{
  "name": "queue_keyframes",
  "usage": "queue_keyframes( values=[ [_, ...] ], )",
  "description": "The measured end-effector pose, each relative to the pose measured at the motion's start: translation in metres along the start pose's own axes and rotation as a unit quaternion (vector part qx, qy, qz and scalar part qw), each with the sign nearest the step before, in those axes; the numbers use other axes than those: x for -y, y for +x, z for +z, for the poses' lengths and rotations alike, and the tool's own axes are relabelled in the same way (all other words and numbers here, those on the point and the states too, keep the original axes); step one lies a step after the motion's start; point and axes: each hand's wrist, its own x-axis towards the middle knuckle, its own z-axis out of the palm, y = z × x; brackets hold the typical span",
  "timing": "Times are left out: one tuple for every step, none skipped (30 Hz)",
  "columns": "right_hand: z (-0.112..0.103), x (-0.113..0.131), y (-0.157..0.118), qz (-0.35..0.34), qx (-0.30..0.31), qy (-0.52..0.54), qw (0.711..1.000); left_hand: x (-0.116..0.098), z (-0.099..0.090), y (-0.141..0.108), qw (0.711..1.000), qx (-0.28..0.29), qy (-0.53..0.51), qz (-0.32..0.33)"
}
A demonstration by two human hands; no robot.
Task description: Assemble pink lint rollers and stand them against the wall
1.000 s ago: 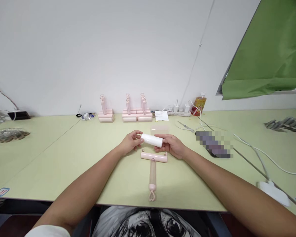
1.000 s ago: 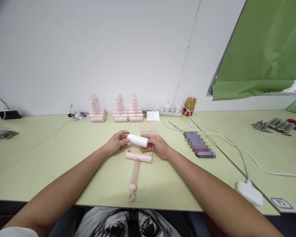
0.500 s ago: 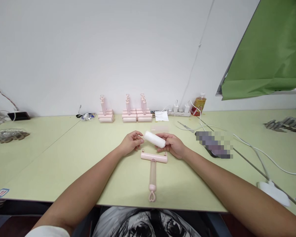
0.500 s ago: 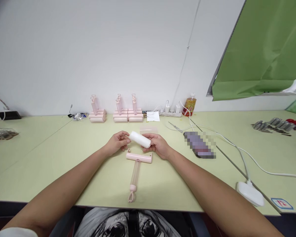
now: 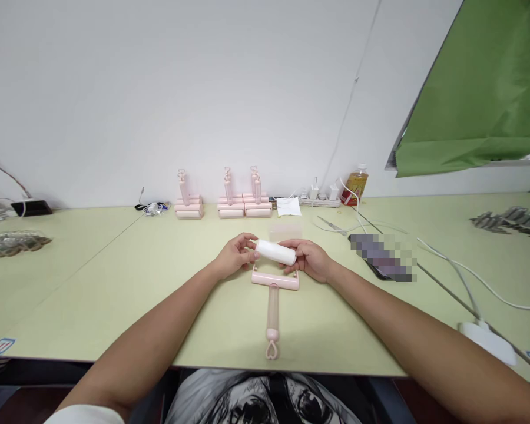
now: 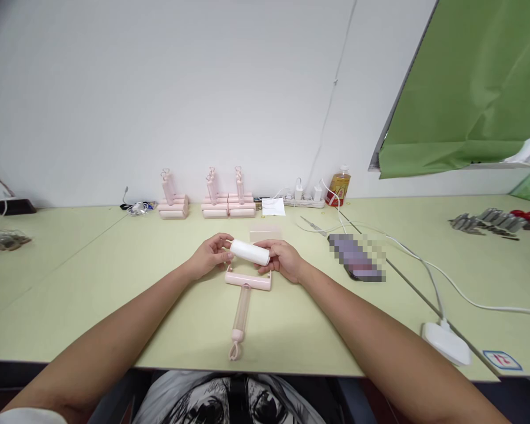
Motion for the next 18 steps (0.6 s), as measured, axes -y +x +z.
queue_keyframes(
  values=[
    [-0.0001, -0.0001, -0.0001, 0.0, 0.001, 0.001, 1.0, 0.0001, -0.0002, 0.0001, 1.0, 0.002, -0.001, 0.0],
    [-0.0002, -0.0002, -0.0002, 0.001, 0.001, 0.001, 1.0, 0.0004, -0.0005, 0.0003, 1.0, 0.005, -0.002, 0.0],
    [-0.0003, -0.0003, -0.0003, 0.002, 0.001, 0.001, 1.0, 0.0008, -0.0009, 0.0007, 1.0, 0.009, -0.002, 0.0],
    [-0.0003, -0.0004, -0.0005, 0.003, 0.001, 0.001, 1.0, 0.0014, -0.0014, 0.0011, 1.0, 0.012, -0.001, -0.001],
    [-0.0003, -0.0005, -0.0006, 0.004, 0.001, -0.001, 1.0, 0.002, -0.0021, 0.0015, 1.0, 0.015, 0.001, -0.002],
    [-0.0002, -0.0006, -0.0007, 0.005, 0.002, -0.002, 1.0, 0.0027, -0.0028, 0.002, 1.0, 0.017, 0.003, -0.003],
    [-0.0001, -0.0008, -0.0008, 0.007, 0.002, -0.004, 1.0, 0.0033, -0.0035, 0.0025, 1.0, 0.018, 0.004, -0.004],
    [0.0, -0.001, -0.0008, 0.008, 0.001, -0.005, 1.0, 0.0039, -0.0042, 0.0029, 1.0, 0.019, 0.006, -0.005],
    [0.0002, -0.0012, -0.0008, 0.009, -0.002, -0.005, 1.0, 0.0043, -0.0048, 0.0032, 1.0, 0.02, 0.009, -0.007],
    [0.0004, -0.0015, -0.0008, 0.01, -0.006, -0.004, 1.0, 0.0045, -0.0052, 0.0034, 1.0, 0.024, 0.011, -0.008],
    [0.0007, -0.0017, -0.0008, 0.01, -0.011, -0.002, 1.0, 0.0046, -0.0053, 0.0035, 0.999, 0.029, 0.013, -0.01],
    [0.001, -0.0018, -0.0007, 0.009, -0.016, 0.0, 1.0, 0.0044, -0.0052, 0.0034, 0.999, 0.034, 0.014, -0.012],
    [0.0014, -0.0018, -0.0006, 0.008, -0.022, 0.001, 1.0, 0.0041, -0.0048, 0.0032, 0.999, 0.041, 0.015, -0.012],
    [0.0019, -0.0017, -0.0005, 0.008, -0.028, 0.001, 1.0, 0.0037, -0.0042, 0.0028, 0.999, 0.046, 0.015, -0.01],
    [0.0024, -0.0015, -0.0003, 0.008, -0.034, 0.002, 0.999, 0.0033, -0.0033, 0.0024, 0.999, 0.049, 0.013, -0.008],
    [0.0029, -0.0013, 0.0001, 0.007, -0.042, 0.003, 0.999, 0.003, -0.0023, 0.002, 0.999, 0.051, 0.012, -0.006],
    [0.0033, -0.001, 0.0006, 0.006, -0.051, 0.006, 0.999, 0.0028, -0.0013, 0.0017, 0.999, 0.049, 0.013, -0.005],
    [0.0038, -0.0007, 0.0012, 0.004, -0.062, 0.009, 0.998, 0.0029, -0.0004, 0.0015, 0.999, 0.041, 0.017, -0.005]
  ],
)
